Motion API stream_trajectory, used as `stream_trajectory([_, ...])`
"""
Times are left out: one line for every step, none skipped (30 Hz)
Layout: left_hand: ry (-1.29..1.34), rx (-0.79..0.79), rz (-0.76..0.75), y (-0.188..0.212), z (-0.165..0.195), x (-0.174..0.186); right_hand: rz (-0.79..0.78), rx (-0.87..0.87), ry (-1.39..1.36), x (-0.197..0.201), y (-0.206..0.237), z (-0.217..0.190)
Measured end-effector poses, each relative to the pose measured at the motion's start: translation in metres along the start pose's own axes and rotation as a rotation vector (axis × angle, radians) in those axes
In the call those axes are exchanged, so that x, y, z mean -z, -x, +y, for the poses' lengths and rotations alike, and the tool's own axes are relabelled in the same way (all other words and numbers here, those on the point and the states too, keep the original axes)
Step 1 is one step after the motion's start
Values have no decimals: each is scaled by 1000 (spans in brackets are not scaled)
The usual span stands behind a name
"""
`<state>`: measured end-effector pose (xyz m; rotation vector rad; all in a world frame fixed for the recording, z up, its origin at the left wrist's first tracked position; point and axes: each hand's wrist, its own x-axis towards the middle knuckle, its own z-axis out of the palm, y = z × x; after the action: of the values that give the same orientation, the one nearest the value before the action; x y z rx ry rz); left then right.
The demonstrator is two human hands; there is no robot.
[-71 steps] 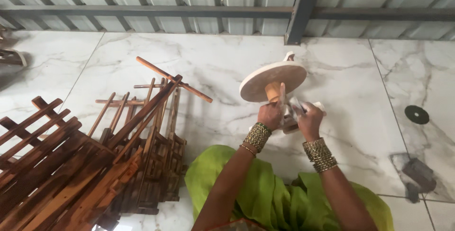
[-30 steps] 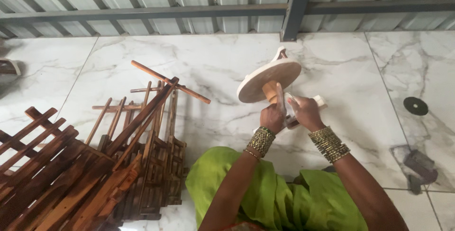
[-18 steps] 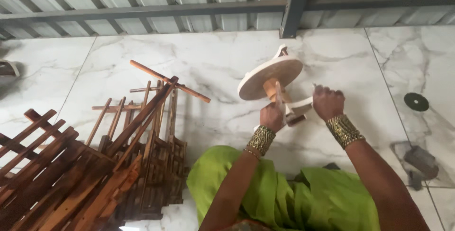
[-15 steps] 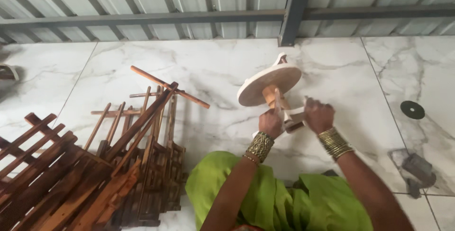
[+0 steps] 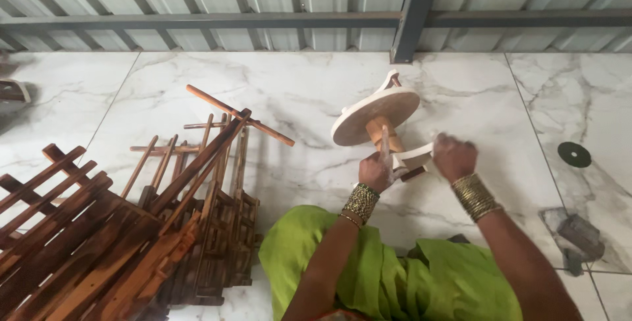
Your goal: The person sits on the floor and sands wooden furniture components, first a small stool-like piece with a white sanding block, then a curved wooden part and a round tabletop piece, rubbing the surfaces repeatedly and repositioning the parts to sand different sides.
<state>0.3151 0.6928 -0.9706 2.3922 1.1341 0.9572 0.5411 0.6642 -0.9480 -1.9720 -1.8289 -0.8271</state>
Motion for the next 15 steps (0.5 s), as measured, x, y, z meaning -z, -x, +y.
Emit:
stream_trajectory([38,-39,22,1,0,-2,-5,7,102,-2,-4,13])
stream_trajectory([75,-76,52,2,-1,-3,0,-48,56,-3,-8,25])
stream_trajectory([60,-58,34,2,0,-5,1,-101,7,-3,-10,37])
stream_trajectory([46,-42,15,3,0,-6,4,-158,-41,-3,-11,44])
stream_trajectory([33,-29,-4,3,0,-7,-19,-202,-70,-4,-11,49])
stream_trajectory([16,-46,-1,3,1,-7,-56,-244,-95,-4,-10,51])
stream_trajectory([0,-62,-1,3,3,-4,-98,-289,-118,-5,-8,51])
stream_trajectory([-25,-92,8,2,2,-4,-102,-282,-114,-5,-6,50])
stream_trajectory([-23,-142,49,1,3,-3,-94,-270,-112,-6,-4,47])
stream_trajectory([-19,-188,87,0,5,-2,-91,-259,-109,-7,-2,44])
stream_trajectory([-13,-231,118,-2,9,-1,-123,-299,-122,-7,0,42])
stream_trajectory([-47,-205,72,-6,14,-1,-153,-333,-136,-8,0,40])
stream_trajectory([-85,-181,27,-12,20,-3,-180,-370,-152,-8,-1,40])
stream_trajectory([-121,-154,-27,-17,26,-6,-198,-386,-160,-8,-3,41])
stream_trajectory([-250,-147,-94,-24,34,-12,-221,-404,-166,-7,-4,42])
